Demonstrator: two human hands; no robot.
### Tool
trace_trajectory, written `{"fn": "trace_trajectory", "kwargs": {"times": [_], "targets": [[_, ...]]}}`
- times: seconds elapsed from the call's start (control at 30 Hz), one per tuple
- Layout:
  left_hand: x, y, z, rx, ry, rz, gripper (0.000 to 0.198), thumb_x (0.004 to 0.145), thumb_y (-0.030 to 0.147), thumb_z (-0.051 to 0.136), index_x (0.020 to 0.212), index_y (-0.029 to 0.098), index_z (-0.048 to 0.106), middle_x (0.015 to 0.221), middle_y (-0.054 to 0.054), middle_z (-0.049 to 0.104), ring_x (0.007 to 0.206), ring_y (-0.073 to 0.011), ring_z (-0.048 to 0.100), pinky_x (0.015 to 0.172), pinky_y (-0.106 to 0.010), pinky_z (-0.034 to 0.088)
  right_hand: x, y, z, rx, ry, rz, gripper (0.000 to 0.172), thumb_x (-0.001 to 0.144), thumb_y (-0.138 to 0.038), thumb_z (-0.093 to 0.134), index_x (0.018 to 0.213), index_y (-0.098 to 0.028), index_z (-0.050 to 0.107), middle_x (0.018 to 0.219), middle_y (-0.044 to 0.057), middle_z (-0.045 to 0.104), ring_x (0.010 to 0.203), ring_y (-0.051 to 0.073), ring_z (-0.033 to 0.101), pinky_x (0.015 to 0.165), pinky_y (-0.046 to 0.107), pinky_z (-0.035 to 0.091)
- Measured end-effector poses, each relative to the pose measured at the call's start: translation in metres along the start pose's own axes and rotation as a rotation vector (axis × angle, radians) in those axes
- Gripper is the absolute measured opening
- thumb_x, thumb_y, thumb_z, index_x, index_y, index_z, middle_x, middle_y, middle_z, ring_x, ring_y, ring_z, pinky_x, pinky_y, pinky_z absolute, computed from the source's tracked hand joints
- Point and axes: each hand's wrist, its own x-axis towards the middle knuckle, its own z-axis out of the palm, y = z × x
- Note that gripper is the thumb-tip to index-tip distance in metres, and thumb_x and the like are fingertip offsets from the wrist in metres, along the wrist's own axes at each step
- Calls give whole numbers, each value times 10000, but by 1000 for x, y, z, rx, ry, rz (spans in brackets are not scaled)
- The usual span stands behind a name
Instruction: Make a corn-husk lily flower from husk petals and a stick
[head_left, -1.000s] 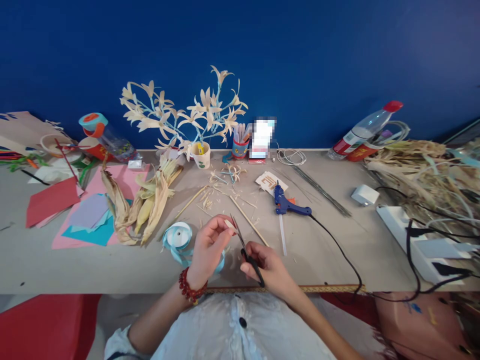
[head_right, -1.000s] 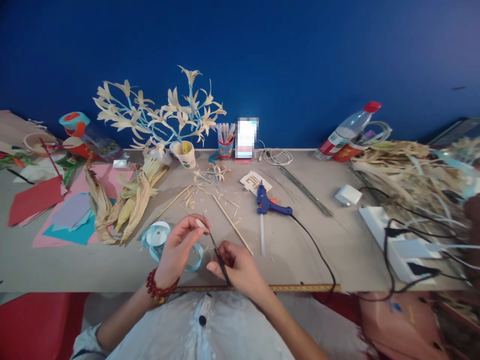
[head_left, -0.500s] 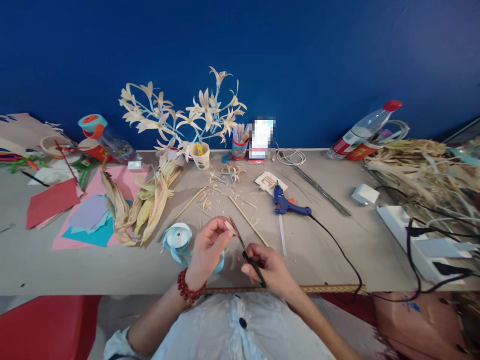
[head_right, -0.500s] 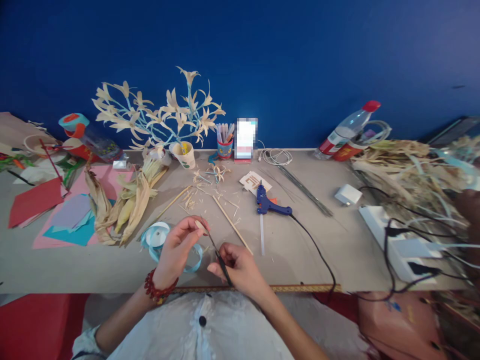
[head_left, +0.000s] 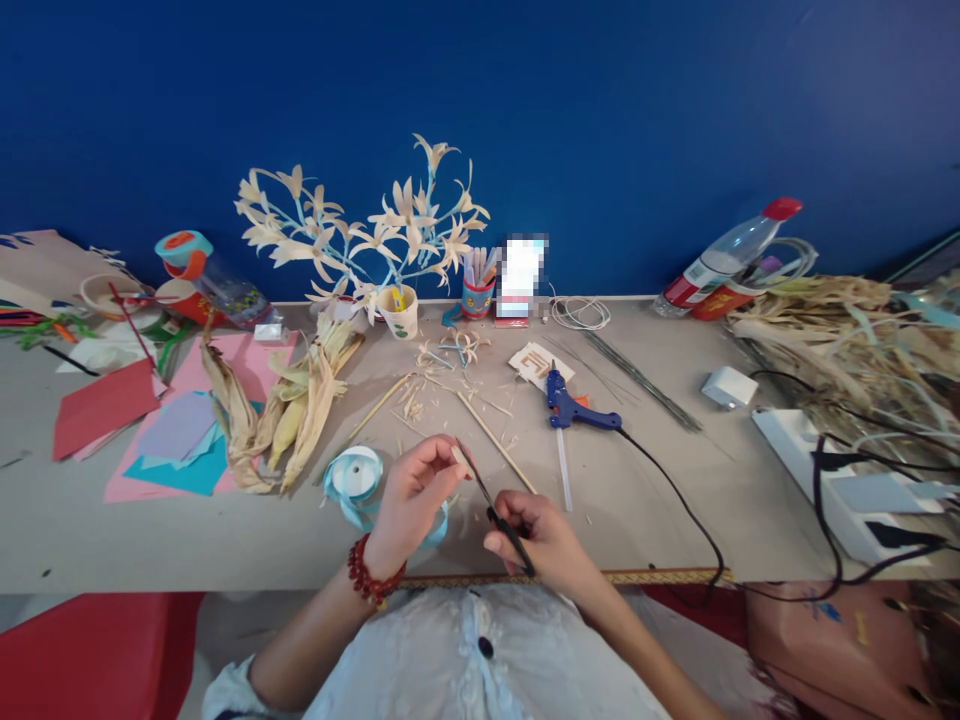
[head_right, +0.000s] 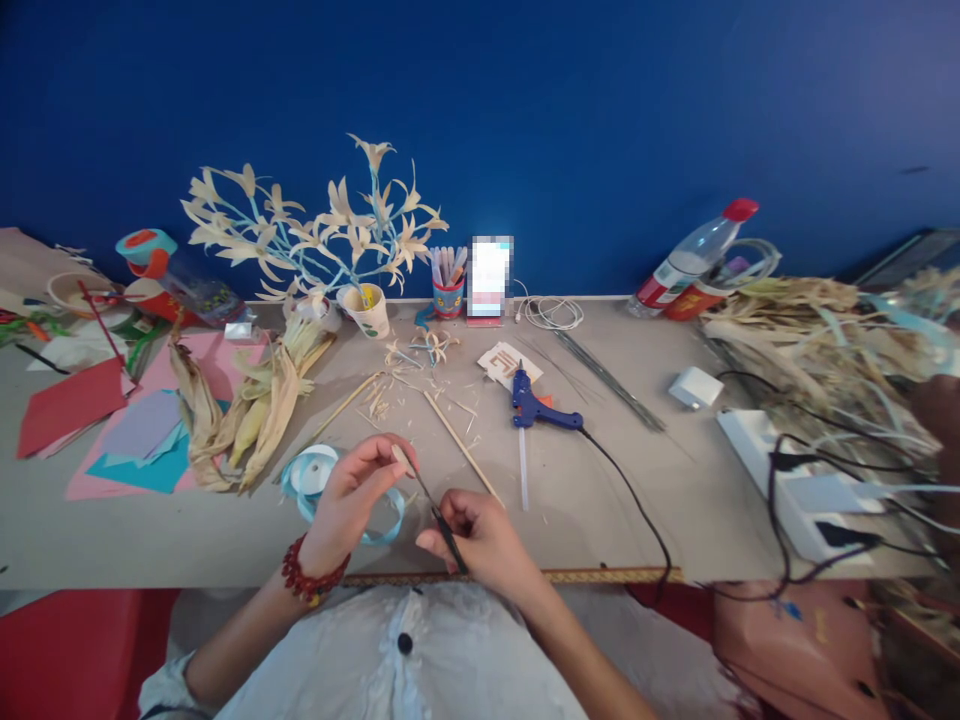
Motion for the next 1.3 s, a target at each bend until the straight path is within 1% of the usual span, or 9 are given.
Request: {"fn": "trace_trajectory", "kwargs": {"times": [0.2, 0.37, 0.5, 0.73, 1.03, 1.3], "targets": [[-1, -1, -2, 41, -51, -29, 115, 855, 159, 570, 744, 177, 550, 831, -27, 614, 744, -145, 529, 696, -259, 396, -1, 3, -2, 27, -52, -23, 548, 674, -672, 722, 684, -213, 424, 496, -59, 483, 425, 95, 438, 422, 204, 275], [-1, 0, -3, 118, -78, -30, 126, 854, 166, 571, 731, 170, 543, 828, -30, 620, 727, -139, 514, 675, -253, 384, 0, 4, -3, 15, -55, -37, 564, 658, -677, 732, 674, -211, 415, 491, -67, 468, 423, 83, 400, 418, 201, 252], [0, 1, -6, 134, -104, -46, 121, 861, 171, 564, 742, 170, 540, 838, -35, 621, 730, -140, 515, 679, -259, 385, 0, 3, -3, -11, -47, -46, 576, 652, -681, 734, 649, -216, 395, 471, -72, 449, 418, 78, 374, 415, 203, 232], [-1, 3, -6, 142, -97, -51, 132, 855, 181, 576, 733, 170, 527, 821, -34, 611, 722, -139, 508, 672, -261, 384, 1, 2, -2, -5, -39, -38, 583, 643, -698, 728, 642, -219, 394, 446, -73, 447, 397, 82, 387, 402, 199, 241], [-1, 2, -7, 103, -106, -66, 139, 853, 197, 585, 739, 174, 510, 839, -40, 613, 741, -146, 522, 692, -268, 399, 1, 4, -3, -2, -35, -25, 568, 647, -666, 747, 628, -222, 394, 433, -73, 448, 377, 86, 415, 384, 194, 260], [-1, 2, -10, 76, -131, -90, 157, 862, 228, 588, 735, 173, 514, 858, -48, 631, 730, -149, 537, 675, -267, 401, 0, 3, -3, -13, -48, -22, 567, 662, -668, 735, 619, -223, 387, 428, -67, 463, 375, 82, 401, 388, 197, 238]]}}
